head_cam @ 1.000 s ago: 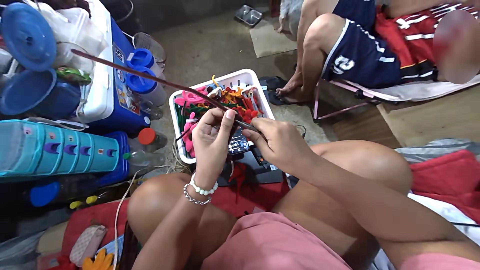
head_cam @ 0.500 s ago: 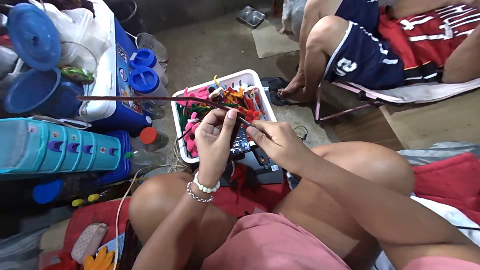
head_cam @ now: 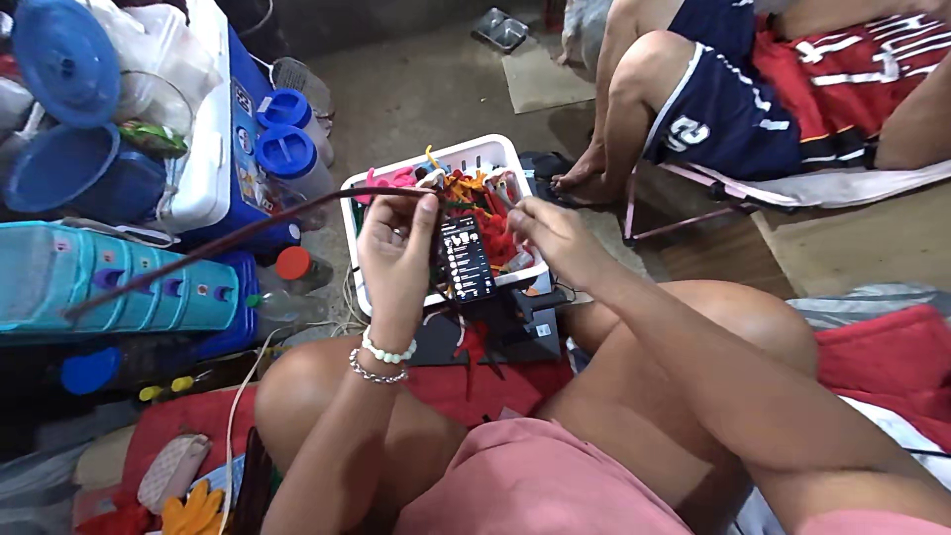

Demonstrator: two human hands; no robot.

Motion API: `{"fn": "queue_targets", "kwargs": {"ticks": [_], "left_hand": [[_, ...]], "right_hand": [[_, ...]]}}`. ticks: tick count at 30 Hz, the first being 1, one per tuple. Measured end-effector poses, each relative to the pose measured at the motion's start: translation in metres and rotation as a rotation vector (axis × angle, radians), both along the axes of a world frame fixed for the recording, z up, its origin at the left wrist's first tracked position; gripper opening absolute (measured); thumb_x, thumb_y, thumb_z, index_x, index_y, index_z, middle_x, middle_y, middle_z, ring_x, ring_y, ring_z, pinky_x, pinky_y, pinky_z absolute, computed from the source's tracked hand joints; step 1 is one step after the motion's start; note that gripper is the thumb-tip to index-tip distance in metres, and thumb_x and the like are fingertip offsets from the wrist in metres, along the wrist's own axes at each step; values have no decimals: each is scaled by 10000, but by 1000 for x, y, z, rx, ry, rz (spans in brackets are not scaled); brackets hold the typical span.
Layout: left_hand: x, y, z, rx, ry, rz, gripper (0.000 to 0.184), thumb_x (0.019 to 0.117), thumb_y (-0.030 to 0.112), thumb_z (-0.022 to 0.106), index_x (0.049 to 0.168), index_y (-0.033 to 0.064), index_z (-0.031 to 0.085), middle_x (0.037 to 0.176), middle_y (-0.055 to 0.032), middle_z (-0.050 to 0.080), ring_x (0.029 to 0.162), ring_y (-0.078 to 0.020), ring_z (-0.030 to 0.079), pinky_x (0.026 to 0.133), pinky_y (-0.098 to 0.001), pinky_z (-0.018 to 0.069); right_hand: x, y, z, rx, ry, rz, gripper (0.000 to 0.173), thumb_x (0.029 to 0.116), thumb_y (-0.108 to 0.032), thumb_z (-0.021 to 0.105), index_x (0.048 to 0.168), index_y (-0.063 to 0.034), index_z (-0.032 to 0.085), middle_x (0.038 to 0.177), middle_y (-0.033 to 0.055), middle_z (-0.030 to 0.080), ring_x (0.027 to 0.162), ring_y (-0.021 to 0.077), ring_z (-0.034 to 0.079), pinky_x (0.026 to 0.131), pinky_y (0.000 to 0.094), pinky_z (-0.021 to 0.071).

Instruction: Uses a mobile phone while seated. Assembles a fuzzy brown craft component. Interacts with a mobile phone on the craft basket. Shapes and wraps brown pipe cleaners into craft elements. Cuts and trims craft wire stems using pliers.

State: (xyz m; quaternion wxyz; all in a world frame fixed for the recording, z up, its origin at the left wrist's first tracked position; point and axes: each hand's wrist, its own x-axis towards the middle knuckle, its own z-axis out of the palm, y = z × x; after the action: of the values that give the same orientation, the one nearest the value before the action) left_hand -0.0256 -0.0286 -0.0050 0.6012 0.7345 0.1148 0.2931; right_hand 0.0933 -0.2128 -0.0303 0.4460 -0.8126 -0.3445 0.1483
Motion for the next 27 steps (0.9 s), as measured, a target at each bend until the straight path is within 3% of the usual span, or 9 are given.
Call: {"fn": "queue_targets", "kwargs": {"ticks": [3,5,8,11,14,20,27], "left_hand": [[-2,14,5,-50,70,43,307,1071,230,560,1343,111,483,1116,16,659,953,-53,662,854,-252,558],[-2,19,3,-42,116,52,344,1077,247,549,1382,129,441,1097,20,656,897,-29,652,808,-219,546],[-4,19,3,-21,171,20,405,1070,196,555,1439,124,404,1144,4,645,918,-36,652,806,-222,547],[-7,15,6,4,199,-36,431,1055,160,576,1451,133,407,1181,-10,650,953,-60,664,808,-233,557],[-10,14,7,31,203,-55,441,1056,150,567,1462,112,397,1140,-23,655,905,-64,677,791,-232,572],[-14,17,12,111,218,-63,419,1037,82,579,1426,112,425,1025,-5,668,778,-41,661,696,-195,563],[-17,17,18,257,198,-85,337,1026,72,584,1341,94,466,1027,-18,649,812,-47,649,696,-189,549]], "right_hand": [[31,7,-24,-194,20,-132,396,1102,-267,406,1199,59,608,1107,252,636,1058,388,636,915,578,500],[46,15,-46,-381,95,-189,427,1083,-274,442,1290,70,587,1260,312,600,1229,486,561,997,667,445],[55,31,-69,-567,288,-248,490,1079,-302,474,1411,54,521,1418,339,513,1360,531,442,1050,705,376],[53,41,-81,-679,265,-311,513,1029,-290,576,1400,60,517,1433,332,489,1376,515,426,1055,680,396],[47,41,-90,-737,80,-279,552,959,-207,659,1390,104,511,1368,358,532,1325,543,467,1040,678,406],[45,44,-87,-793,-36,-244,480,970,-195,659,1362,64,556,1344,319,566,1289,525,499,1015,698,390],[45,51,-78,-538,-218,-80,292,981,-146,644,1221,18,675,1282,297,602,1264,505,518,1018,680,404]]}}
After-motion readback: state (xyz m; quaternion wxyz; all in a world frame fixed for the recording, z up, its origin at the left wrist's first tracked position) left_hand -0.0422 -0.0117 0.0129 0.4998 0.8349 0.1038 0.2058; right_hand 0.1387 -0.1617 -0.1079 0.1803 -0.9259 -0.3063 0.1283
